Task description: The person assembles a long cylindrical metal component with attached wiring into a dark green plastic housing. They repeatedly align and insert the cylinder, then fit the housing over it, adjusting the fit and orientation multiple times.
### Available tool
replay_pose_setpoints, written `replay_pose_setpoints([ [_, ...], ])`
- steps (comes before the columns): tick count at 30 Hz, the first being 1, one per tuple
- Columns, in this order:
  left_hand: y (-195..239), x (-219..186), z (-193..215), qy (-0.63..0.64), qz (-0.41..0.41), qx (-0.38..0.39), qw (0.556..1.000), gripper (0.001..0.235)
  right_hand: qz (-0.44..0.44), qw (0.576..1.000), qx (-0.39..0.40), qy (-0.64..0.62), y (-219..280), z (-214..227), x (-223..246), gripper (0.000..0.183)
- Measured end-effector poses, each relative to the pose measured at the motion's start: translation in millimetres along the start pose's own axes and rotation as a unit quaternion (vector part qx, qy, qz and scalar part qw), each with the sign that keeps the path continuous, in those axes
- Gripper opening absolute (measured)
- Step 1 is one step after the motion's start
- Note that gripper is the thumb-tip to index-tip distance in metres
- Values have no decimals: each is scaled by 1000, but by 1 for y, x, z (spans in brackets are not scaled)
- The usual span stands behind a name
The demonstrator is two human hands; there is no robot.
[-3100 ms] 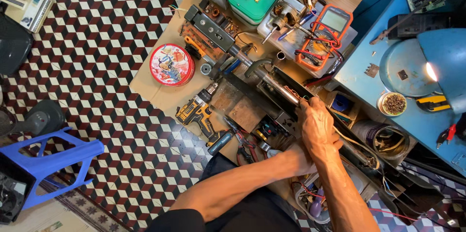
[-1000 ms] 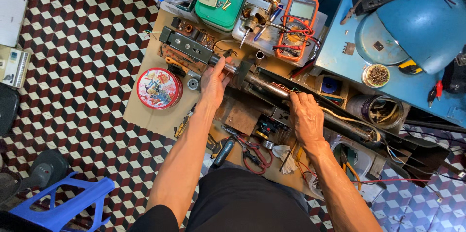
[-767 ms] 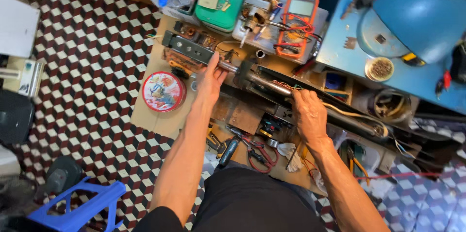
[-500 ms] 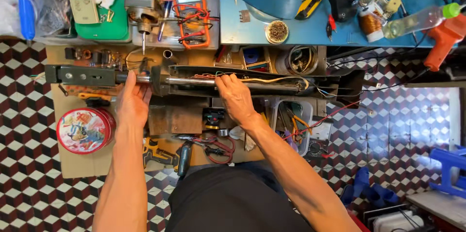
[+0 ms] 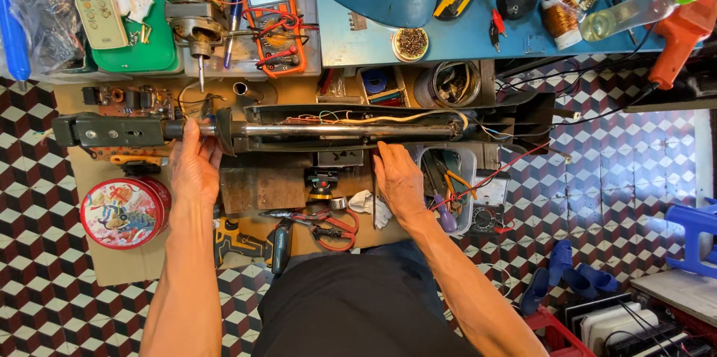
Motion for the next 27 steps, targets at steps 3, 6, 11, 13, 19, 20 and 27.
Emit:
replay_pose_setpoints([
  [3,0,4,-2,3,1,6,1000,30,16,1000,-5,-4,0,-2,-1,36],
  [6,3,6,-5,3,8,8,1000,29,31,999,-1,-12,2,-2,3,39],
  [11,9,8,-17,17,25,5,1000,33,50,998,20,-12,1,-3,9,39],
  [13,12,9,-20,21,36,-20,999,33,52,998,23,-25,0,-2,10,39],
  [19,24,11,-38,53,70,-26,996,30,45,998,43,-33,-2,-2,9,39],
  [20,25,11,-40,60,76,-22,995,29,42,997,50,-32,-3,-3,9,39],
  [27,23,13,-47,97,102,-15,990,25,1,997,28,-77,-10,8,4,40],
])
Point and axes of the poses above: each hand's wrist, its own y-axis away from the middle knuckle, its own z-axis out of the back of the hand, x = y × z, the point moved 6 cm from there along -y, towards the middle knuckle, and after that the axes turned 12 degrees about -z, right-handed, at the moved point
